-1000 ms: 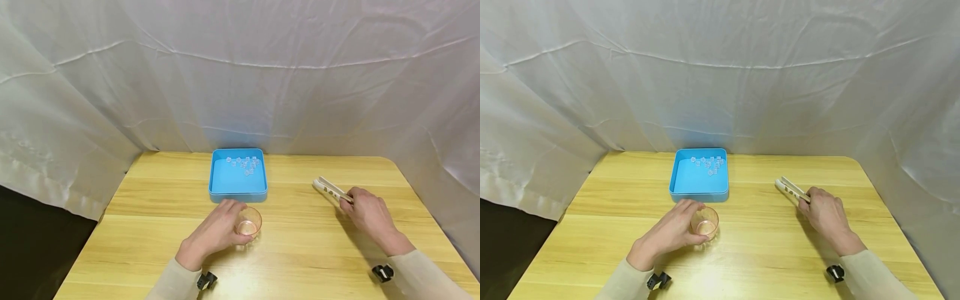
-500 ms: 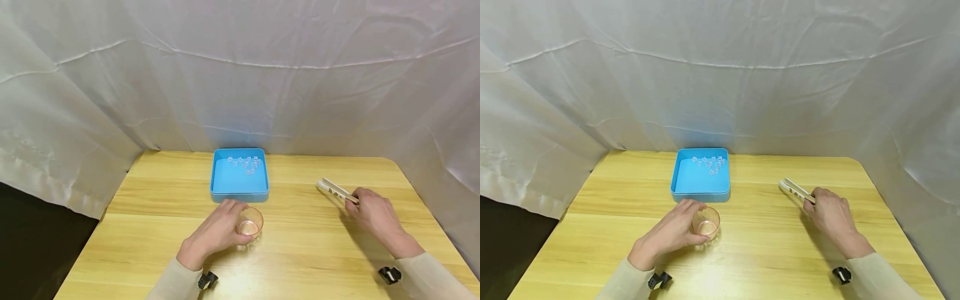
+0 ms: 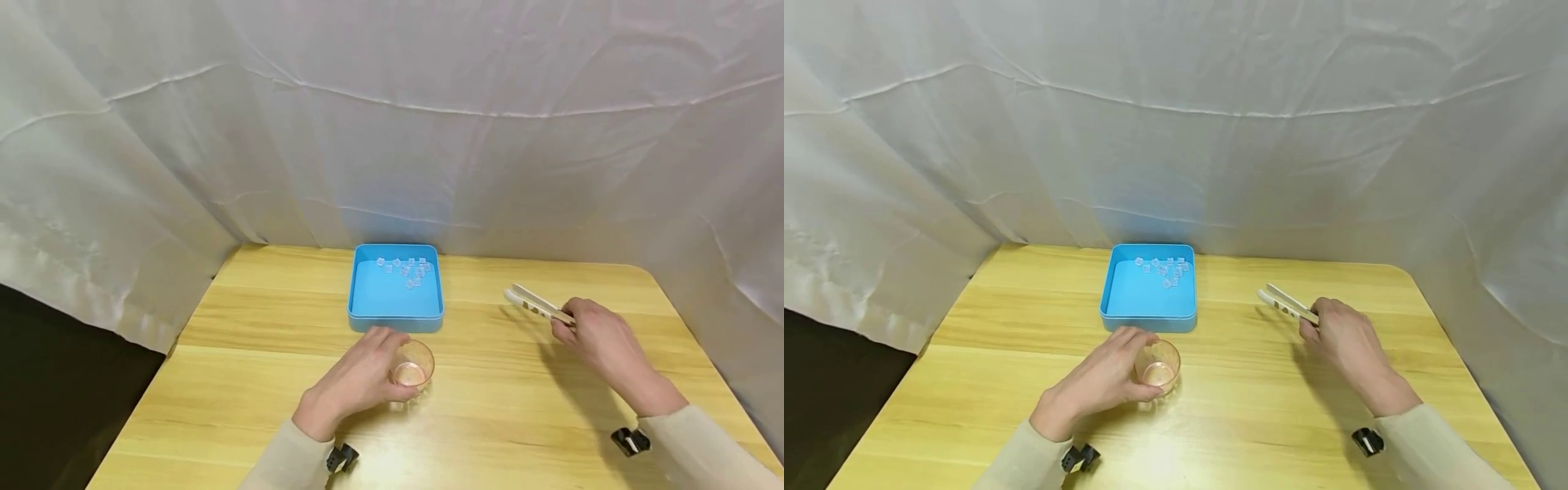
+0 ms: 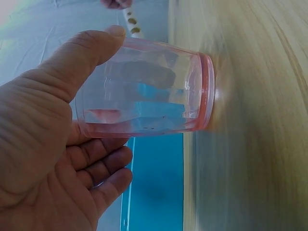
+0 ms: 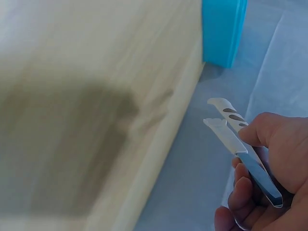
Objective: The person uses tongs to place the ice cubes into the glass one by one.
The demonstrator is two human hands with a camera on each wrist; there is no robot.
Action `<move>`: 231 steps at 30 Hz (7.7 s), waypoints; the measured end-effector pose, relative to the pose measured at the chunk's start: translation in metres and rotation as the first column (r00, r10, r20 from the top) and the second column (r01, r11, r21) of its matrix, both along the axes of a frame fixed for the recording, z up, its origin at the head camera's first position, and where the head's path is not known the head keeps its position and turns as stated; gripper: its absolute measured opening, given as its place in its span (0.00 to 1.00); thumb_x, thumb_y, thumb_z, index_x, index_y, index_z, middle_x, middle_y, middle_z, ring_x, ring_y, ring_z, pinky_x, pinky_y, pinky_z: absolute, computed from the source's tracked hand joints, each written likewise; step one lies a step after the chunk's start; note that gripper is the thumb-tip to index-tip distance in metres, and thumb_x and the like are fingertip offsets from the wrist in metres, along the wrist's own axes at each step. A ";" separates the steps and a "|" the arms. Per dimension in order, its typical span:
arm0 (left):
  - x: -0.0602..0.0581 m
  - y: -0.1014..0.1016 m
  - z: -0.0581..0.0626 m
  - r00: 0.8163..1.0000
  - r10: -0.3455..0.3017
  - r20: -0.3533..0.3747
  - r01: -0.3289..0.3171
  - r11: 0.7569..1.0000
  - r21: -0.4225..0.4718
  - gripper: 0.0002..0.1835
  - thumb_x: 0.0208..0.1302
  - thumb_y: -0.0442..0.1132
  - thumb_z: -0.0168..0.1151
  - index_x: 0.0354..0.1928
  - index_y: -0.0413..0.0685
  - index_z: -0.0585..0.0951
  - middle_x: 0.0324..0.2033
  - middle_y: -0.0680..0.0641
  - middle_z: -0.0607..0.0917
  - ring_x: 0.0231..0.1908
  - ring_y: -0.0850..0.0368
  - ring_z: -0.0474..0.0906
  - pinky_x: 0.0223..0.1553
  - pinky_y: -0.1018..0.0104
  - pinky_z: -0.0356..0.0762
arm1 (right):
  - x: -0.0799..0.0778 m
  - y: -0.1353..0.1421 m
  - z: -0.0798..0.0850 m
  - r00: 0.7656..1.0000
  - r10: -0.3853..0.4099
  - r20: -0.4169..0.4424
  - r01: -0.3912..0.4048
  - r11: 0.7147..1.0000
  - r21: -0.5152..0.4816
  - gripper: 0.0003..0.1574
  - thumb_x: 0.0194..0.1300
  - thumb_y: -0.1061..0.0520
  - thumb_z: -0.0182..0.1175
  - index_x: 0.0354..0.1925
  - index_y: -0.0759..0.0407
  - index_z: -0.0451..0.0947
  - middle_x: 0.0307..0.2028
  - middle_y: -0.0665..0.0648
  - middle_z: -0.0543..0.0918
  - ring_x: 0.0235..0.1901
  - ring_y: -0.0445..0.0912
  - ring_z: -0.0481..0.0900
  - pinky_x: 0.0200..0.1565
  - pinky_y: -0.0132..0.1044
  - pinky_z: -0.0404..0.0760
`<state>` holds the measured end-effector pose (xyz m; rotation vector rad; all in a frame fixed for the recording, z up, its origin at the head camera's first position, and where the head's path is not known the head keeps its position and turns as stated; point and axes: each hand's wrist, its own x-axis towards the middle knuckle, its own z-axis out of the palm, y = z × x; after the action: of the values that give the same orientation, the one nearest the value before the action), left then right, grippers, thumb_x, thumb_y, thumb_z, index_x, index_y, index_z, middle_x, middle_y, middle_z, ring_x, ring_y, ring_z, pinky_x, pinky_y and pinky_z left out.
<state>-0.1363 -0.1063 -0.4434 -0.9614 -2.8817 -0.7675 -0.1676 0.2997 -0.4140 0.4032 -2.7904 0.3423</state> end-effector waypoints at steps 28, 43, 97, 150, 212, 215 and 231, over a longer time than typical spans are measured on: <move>0.001 0.001 -0.004 1.000 0.002 0.006 -0.002 1.000 0.023 0.43 0.54 0.57 0.82 0.67 0.43 0.77 0.61 0.48 0.81 0.62 0.54 0.74 0.66 0.58 0.77 | -0.070 -0.124 0.018 0.982 0.188 0.032 -0.190 0.981 0.040 0.06 0.66 0.58 0.62 0.32 0.59 0.78 0.22 0.52 0.71 0.21 0.46 0.66 0.22 0.37 0.64; 0.001 0.005 -0.003 0.999 -0.018 0.027 0.018 1.000 0.024 0.41 0.56 0.56 0.81 0.67 0.43 0.77 0.59 0.49 0.81 0.60 0.55 0.74 0.65 0.60 0.77 | -0.080 -0.153 0.010 0.979 0.154 0.130 -0.169 0.979 0.113 0.10 0.70 0.55 0.63 0.33 0.60 0.77 0.25 0.54 0.73 0.24 0.48 0.71 0.25 0.38 0.71; -0.002 0.002 -0.005 0.998 -0.032 -0.060 0.033 0.999 0.011 0.43 0.55 0.58 0.80 0.66 0.41 0.78 0.60 0.47 0.81 0.62 0.52 0.74 0.66 0.58 0.77 | -0.060 -0.157 -0.004 0.985 0.148 0.090 -0.156 0.985 0.079 0.11 0.68 0.59 0.62 0.28 0.58 0.74 0.23 0.53 0.71 0.22 0.45 0.67 0.23 0.36 0.69; -0.002 0.001 -0.006 0.996 -0.021 -0.082 0.021 1.000 0.002 0.40 0.56 0.58 0.79 0.65 0.43 0.78 0.58 0.48 0.82 0.60 0.53 0.74 0.63 0.57 0.79 | 0.089 -0.107 -0.023 0.921 0.344 -0.180 -0.385 0.875 -0.295 0.19 0.59 0.65 0.76 0.43 0.47 0.82 0.34 0.37 0.78 0.29 0.28 0.69 0.26 0.17 0.66; -0.003 0.002 -0.009 0.996 -0.022 -0.082 0.024 1.000 0.017 0.41 0.56 0.59 0.79 0.65 0.43 0.78 0.57 0.48 0.82 0.58 0.53 0.74 0.62 0.57 0.78 | 0.083 -0.106 -0.039 0.909 0.356 -0.216 -0.408 0.866 -0.291 0.20 0.55 0.66 0.75 0.44 0.51 0.82 0.34 0.38 0.77 0.29 0.29 0.69 0.28 0.18 0.68; -0.003 0.002 -0.009 0.998 -0.017 -0.060 0.018 1.000 0.008 0.41 0.57 0.59 0.79 0.66 0.43 0.77 0.58 0.49 0.82 0.60 0.54 0.74 0.63 0.57 0.77 | 0.081 -0.106 -0.040 0.913 0.336 -0.230 -0.395 0.867 -0.304 0.21 0.53 0.67 0.75 0.44 0.51 0.83 0.34 0.39 0.78 0.28 0.29 0.68 0.27 0.18 0.67; -0.006 0.004 -0.016 0.994 -0.008 -0.107 0.010 1.000 0.018 0.36 0.56 0.60 0.78 0.59 0.45 0.79 0.53 0.49 0.82 0.55 0.54 0.74 0.60 0.58 0.77 | 0.051 -0.114 -0.021 0.955 0.191 -0.227 -0.258 0.911 -0.322 0.12 0.60 0.64 0.73 0.42 0.56 0.83 0.32 0.43 0.78 0.26 0.34 0.67 0.26 0.28 0.70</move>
<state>-0.1426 -0.1025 -0.4590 -0.9824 -2.7766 -0.7183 -0.1170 0.1854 -0.4346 0.6358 -2.4323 0.7941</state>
